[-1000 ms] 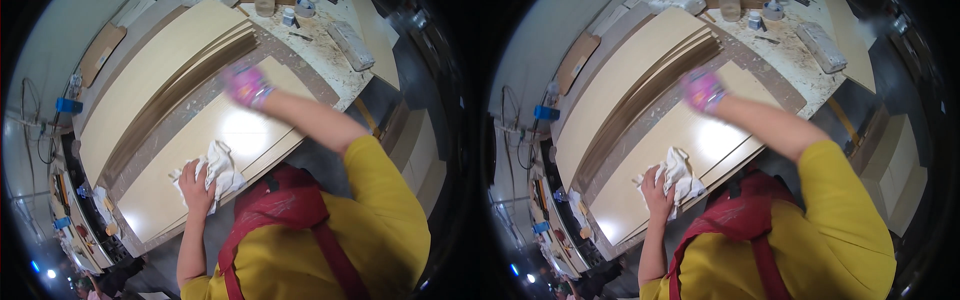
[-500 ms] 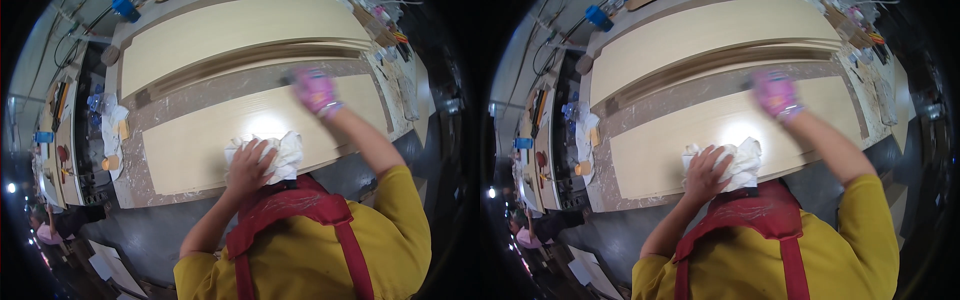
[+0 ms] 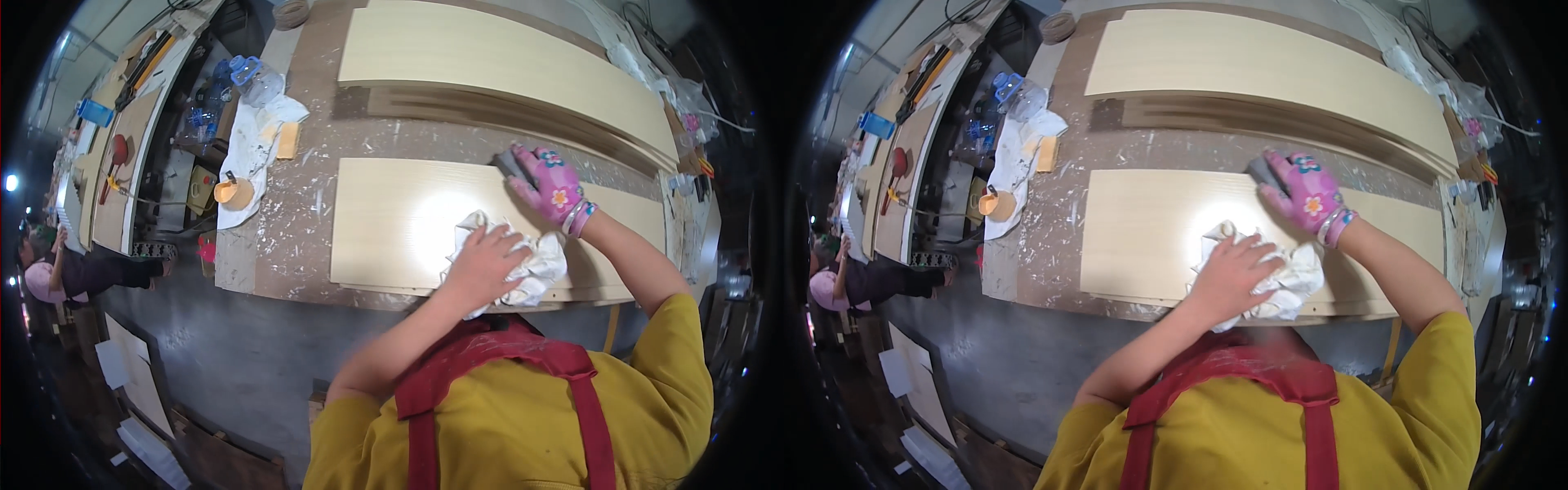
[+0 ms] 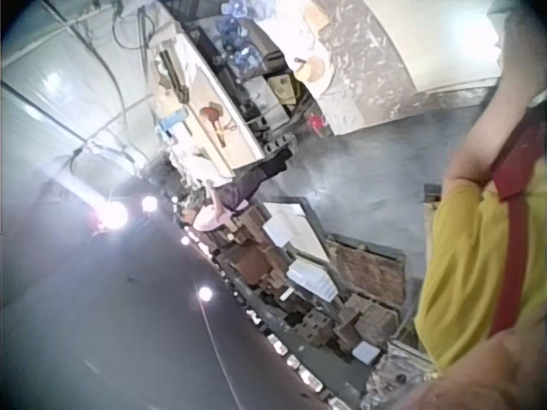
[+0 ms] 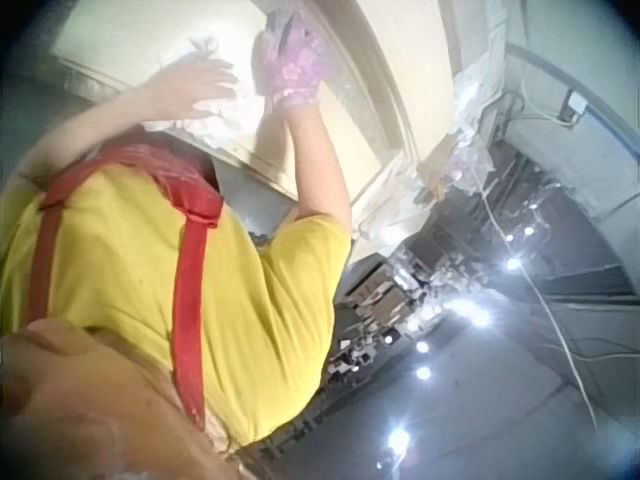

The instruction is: The person sands a light-colored wooden board using a sanding block held in the right hand while wearing a pink glove. They repeatedly wipe the surface with a white cloth held in the left hand to remove dust. The person flips the board over to sand the other side and continues the process of sanding and wiping.

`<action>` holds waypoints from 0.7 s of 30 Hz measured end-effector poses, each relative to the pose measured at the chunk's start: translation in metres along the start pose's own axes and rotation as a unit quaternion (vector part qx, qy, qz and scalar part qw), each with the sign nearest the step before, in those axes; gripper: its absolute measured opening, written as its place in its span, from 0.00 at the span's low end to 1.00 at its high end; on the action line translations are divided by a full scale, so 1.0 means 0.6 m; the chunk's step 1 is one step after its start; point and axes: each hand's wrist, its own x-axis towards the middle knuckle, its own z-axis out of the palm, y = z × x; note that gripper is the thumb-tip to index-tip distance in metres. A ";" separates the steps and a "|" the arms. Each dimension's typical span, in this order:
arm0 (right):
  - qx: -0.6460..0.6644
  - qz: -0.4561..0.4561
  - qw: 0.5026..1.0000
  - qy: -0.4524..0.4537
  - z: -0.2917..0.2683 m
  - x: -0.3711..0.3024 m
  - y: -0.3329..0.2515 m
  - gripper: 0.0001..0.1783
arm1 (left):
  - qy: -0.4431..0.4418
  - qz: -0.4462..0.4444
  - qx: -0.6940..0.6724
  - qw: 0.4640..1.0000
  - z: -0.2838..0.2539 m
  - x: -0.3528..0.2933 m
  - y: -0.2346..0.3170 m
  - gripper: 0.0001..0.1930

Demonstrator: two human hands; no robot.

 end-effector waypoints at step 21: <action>0.011 -0.435 0.891 0.126 0.027 0.234 -0.318 0.30 | 0.051 -0.036 -0.075 0.995 -0.015 -0.006 0.000 0.28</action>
